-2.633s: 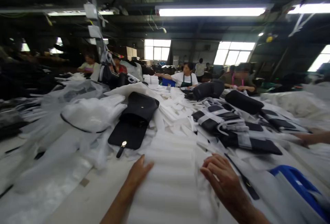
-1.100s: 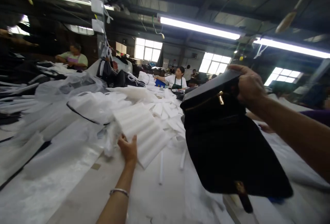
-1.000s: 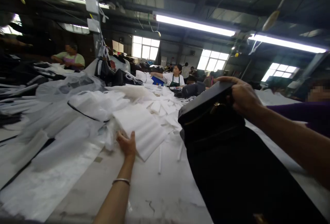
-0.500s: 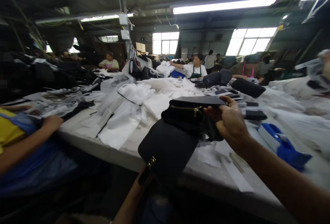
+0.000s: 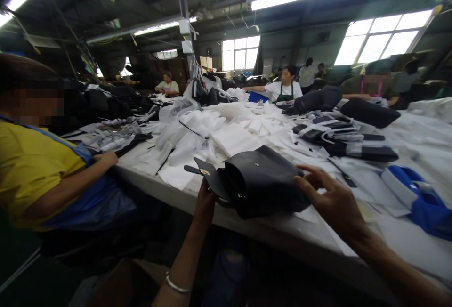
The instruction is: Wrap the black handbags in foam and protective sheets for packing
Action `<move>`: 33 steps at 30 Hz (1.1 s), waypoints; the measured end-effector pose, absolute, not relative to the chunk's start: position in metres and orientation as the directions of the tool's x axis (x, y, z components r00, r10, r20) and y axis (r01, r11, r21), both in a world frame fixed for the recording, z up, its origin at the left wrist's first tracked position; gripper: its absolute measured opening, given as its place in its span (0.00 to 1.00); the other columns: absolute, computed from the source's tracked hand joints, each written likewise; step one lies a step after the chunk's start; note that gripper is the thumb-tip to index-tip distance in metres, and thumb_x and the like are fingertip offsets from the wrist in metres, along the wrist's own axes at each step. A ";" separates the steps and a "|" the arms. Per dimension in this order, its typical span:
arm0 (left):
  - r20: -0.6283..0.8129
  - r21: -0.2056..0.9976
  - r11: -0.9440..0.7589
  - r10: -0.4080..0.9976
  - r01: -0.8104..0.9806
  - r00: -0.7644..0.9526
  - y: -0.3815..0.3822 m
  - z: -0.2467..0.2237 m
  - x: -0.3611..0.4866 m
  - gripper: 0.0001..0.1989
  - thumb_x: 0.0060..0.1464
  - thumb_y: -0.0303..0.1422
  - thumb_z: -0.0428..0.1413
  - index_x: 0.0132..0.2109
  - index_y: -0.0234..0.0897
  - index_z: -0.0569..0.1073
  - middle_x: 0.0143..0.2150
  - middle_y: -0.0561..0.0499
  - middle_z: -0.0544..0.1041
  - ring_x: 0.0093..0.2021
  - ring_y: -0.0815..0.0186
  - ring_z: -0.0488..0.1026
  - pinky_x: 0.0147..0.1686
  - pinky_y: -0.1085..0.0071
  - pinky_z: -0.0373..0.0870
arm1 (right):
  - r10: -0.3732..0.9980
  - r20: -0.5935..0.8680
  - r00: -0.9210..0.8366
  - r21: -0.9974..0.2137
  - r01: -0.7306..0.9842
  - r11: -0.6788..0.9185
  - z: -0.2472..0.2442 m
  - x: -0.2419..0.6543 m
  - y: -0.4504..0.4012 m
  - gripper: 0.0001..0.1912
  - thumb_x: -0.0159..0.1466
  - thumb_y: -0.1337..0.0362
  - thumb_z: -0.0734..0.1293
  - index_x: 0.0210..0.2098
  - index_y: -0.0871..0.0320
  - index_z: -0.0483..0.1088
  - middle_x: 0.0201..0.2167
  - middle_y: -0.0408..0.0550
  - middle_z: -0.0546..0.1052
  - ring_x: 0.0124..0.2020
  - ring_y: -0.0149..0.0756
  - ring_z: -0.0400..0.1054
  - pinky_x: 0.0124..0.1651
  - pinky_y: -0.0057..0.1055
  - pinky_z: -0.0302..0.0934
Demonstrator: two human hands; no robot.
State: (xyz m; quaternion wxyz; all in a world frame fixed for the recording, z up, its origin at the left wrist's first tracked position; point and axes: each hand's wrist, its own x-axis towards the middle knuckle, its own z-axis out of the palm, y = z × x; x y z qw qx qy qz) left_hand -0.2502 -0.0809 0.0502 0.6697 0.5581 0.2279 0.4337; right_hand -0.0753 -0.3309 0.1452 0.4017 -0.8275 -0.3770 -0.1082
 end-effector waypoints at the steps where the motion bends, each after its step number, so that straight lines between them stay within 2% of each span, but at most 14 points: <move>1: 0.181 0.944 0.005 0.827 -0.329 0.532 -0.082 0.055 -0.248 0.34 0.43 0.43 0.67 0.57 0.39 0.69 0.52 0.44 0.75 0.46 0.57 0.75 0.42 0.65 0.73 | 0.458 0.515 0.724 -0.590 0.687 -0.424 0.136 -0.060 -0.335 0.29 0.60 0.44 0.64 0.55 0.53 0.69 0.44 0.52 0.77 0.45 0.48 0.70 0.46 0.39 0.63; 2: 0.183 0.947 0.001 0.820 -0.321 0.542 -0.083 0.062 -0.244 0.35 0.40 0.43 0.68 0.56 0.39 0.70 0.50 0.45 0.76 0.42 0.59 0.76 0.37 0.68 0.73 | 0.411 0.486 0.772 -0.629 0.635 -0.449 0.125 -0.045 -0.337 0.32 0.57 0.44 0.66 0.55 0.56 0.69 0.51 0.55 0.74 0.52 0.53 0.67 0.51 0.44 0.61; 3: 0.184 0.952 -0.010 0.814 -0.305 0.550 -0.084 0.069 -0.240 0.35 0.40 0.43 0.68 0.55 0.39 0.70 0.48 0.45 0.77 0.37 0.62 0.75 0.33 0.70 0.72 | 0.394 0.373 0.840 -0.712 0.532 -0.458 0.114 -0.032 -0.339 0.35 0.56 0.44 0.67 0.56 0.58 0.68 0.56 0.58 0.71 0.56 0.56 0.64 0.54 0.46 0.60; 5: 0.199 0.960 -0.044 0.799 -0.275 0.567 -0.088 0.088 -0.230 0.33 0.43 0.43 0.67 0.55 0.38 0.70 0.46 0.45 0.76 0.31 0.67 0.73 0.26 0.74 0.69 | 0.423 0.026 0.906 -0.893 0.212 -0.398 0.095 -0.014 -0.339 0.36 0.57 0.43 0.66 0.58 0.58 0.66 0.57 0.59 0.70 0.55 0.54 0.66 0.51 0.45 0.63; 7: 0.246 0.954 -0.082 0.762 -0.287 0.599 -0.093 0.110 -0.217 0.30 0.47 0.44 0.64 0.56 0.37 0.70 0.47 0.45 0.76 0.31 0.69 0.72 0.26 0.75 0.68 | 0.494 -0.200 0.846 -0.963 -0.076 -0.259 0.083 -0.008 -0.337 0.33 0.60 0.42 0.64 0.58 0.54 0.65 0.53 0.56 0.73 0.49 0.48 0.70 0.43 0.39 0.67; 11: 0.392 0.912 -0.176 0.638 -0.370 0.662 -0.102 0.166 -0.183 0.25 0.54 0.44 0.60 0.55 0.37 0.70 0.51 0.44 0.73 0.34 0.69 0.72 0.28 0.75 0.71 | 0.555 -0.288 0.780 -0.940 -0.341 -0.008 0.074 -0.010 -0.331 0.25 0.61 0.47 0.67 0.54 0.50 0.69 0.44 0.48 0.78 0.40 0.39 0.71 0.35 0.31 0.66; 15: 0.534 0.845 -0.258 0.460 -0.469 0.710 -0.114 0.229 -0.142 0.22 0.58 0.44 0.56 0.55 0.38 0.69 0.53 0.45 0.71 0.40 0.67 0.73 0.33 0.73 0.75 | 0.696 -0.375 0.613 -0.794 -0.600 0.101 0.064 -0.019 -0.322 0.18 0.64 0.52 0.66 0.50 0.52 0.71 0.36 0.45 0.80 0.34 0.38 0.72 0.38 0.35 0.67; 17: 0.581 0.814 -0.261 0.373 -0.520 0.723 -0.122 0.252 -0.123 0.21 0.59 0.43 0.55 0.56 0.39 0.68 0.56 0.45 0.69 0.45 0.64 0.73 0.39 0.70 0.76 | 0.783 -0.368 0.501 -0.708 -0.697 0.114 0.056 -0.028 -0.314 0.16 0.65 0.53 0.64 0.47 0.56 0.72 0.37 0.47 0.81 0.36 0.39 0.74 0.43 0.39 0.68; 21: 0.590 0.794 -0.347 0.248 -0.499 0.768 -0.135 0.263 -0.099 0.19 0.59 0.36 0.53 0.56 0.38 0.68 0.59 0.44 0.68 0.54 0.60 0.71 0.53 0.65 0.70 | 0.843 -0.396 0.364 -0.640 -0.768 0.031 0.038 -0.052 -0.296 0.14 0.66 0.58 0.62 0.38 0.59 0.76 0.39 0.50 0.81 0.44 0.39 0.75 0.52 0.35 0.66; 25: 0.430 0.834 -0.463 0.206 -0.300 0.879 -0.124 0.233 -0.096 0.27 0.49 0.23 0.51 0.58 0.37 0.66 0.59 0.42 0.70 0.61 0.56 0.66 0.57 0.58 0.66 | 0.782 -0.506 0.363 -0.647 -0.760 -0.066 0.020 -0.063 -0.294 0.12 0.64 0.62 0.62 0.29 0.59 0.74 0.26 0.48 0.80 0.35 0.40 0.76 0.46 0.33 0.69; 27: 0.345 0.822 -0.544 0.239 -0.169 0.908 -0.109 0.213 -0.096 0.30 0.45 0.21 0.50 0.58 0.36 0.67 0.57 0.42 0.72 0.62 0.55 0.65 0.60 0.55 0.63 | 0.759 -0.521 0.391 -0.655 -0.753 -0.062 0.014 -0.061 -0.298 0.08 0.62 0.64 0.64 0.29 0.59 0.73 0.25 0.46 0.78 0.32 0.38 0.75 0.44 0.33 0.70; 29: 0.301 0.809 -0.582 0.279 -0.089 0.912 -0.093 0.197 -0.093 0.29 0.45 0.22 0.51 0.57 0.36 0.69 0.60 0.42 0.70 0.63 0.55 0.64 0.62 0.56 0.60 | 0.733 -0.518 0.441 -0.673 -0.739 -0.031 0.012 -0.055 -0.304 0.06 0.61 0.64 0.65 0.31 0.59 0.72 0.26 0.44 0.78 0.31 0.35 0.74 0.43 0.33 0.70; 31: 0.276 0.812 -0.581 0.306 -0.051 0.911 -0.078 0.186 -0.089 0.28 0.45 0.24 0.53 0.56 0.36 0.70 0.66 0.42 0.62 0.63 0.54 0.64 0.61 0.58 0.62 | 0.702 -0.504 0.503 -0.704 -0.711 0.005 0.015 -0.047 -0.312 0.07 0.63 0.61 0.65 0.35 0.58 0.71 0.28 0.44 0.77 0.31 0.34 0.74 0.42 0.34 0.71; 33: 0.252 0.824 -0.566 0.328 -0.024 0.910 -0.067 0.179 -0.089 0.29 0.45 0.24 0.53 0.57 0.35 0.69 0.70 0.41 0.54 0.61 0.53 0.66 0.58 0.59 0.67 | 0.639 -0.478 0.602 -0.788 -0.615 -0.010 0.019 -0.037 -0.321 0.11 0.64 0.56 0.64 0.40 0.57 0.70 0.32 0.45 0.77 0.30 0.35 0.74 0.38 0.35 0.72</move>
